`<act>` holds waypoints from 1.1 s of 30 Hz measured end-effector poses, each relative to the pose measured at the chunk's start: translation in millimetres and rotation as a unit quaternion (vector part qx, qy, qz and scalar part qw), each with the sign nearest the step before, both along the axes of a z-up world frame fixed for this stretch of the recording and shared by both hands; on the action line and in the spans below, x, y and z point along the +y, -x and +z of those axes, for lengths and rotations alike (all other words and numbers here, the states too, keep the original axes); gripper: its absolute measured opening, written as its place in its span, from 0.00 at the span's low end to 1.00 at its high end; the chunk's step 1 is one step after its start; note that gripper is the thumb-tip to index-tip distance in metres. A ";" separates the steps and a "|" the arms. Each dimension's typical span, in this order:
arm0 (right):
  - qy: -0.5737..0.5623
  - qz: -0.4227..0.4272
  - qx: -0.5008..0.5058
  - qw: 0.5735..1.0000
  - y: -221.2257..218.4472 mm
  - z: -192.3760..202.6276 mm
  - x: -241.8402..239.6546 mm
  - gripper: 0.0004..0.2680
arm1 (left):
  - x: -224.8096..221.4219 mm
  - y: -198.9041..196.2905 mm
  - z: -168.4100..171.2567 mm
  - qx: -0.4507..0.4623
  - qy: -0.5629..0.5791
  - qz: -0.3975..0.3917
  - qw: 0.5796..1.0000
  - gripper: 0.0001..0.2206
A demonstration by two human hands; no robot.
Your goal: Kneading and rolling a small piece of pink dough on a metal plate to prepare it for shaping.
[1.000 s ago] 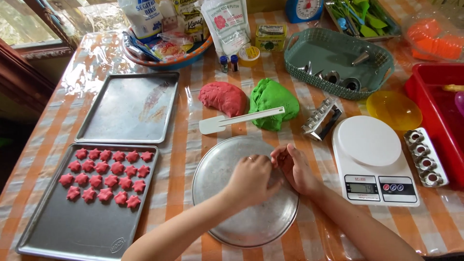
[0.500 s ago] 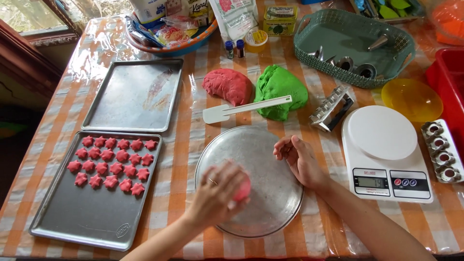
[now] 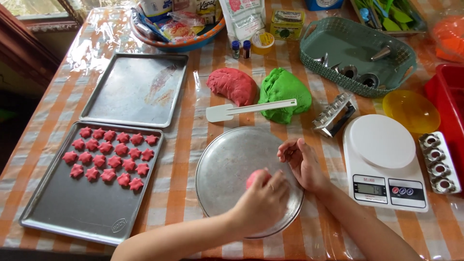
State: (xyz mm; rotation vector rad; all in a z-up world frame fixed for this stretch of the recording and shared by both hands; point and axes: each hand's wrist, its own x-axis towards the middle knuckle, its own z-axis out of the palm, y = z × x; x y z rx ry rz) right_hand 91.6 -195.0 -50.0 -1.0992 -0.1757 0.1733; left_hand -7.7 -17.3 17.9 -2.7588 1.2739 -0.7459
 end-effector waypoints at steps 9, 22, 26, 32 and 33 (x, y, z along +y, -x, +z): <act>0.002 0.008 -0.003 1.000 -0.3 -2.5 -0.3 0.20 | 73.6 40.9 8.5 0.172 0.065 -0.008 0.983 0.32; 0.035 -0.028 -0.064 0.997 -4.3 -21.2 1.4 0.21 | 90.7 -27.6 3.4 0.332 0.154 0.054 0.929 0.34; 0.045 -0.026 -0.064 0.997 -3.4 -16.6 0.7 0.20 | 79.9 -31.4 -0.5 0.255 0.094 0.017 0.962 0.28; 0.083 -0.019 -0.085 0.993 -5.6 -18.9 0.6 0.20 | 60.6 -30.4 15.7 0.099 0.052 0.095 0.989 0.25; 0.094 -0.021 -0.096 0.991 -5.6 -18.0 1.3 0.19 | 57.9 -33.6 9.5 -0.023 0.022 0.116 0.993 0.26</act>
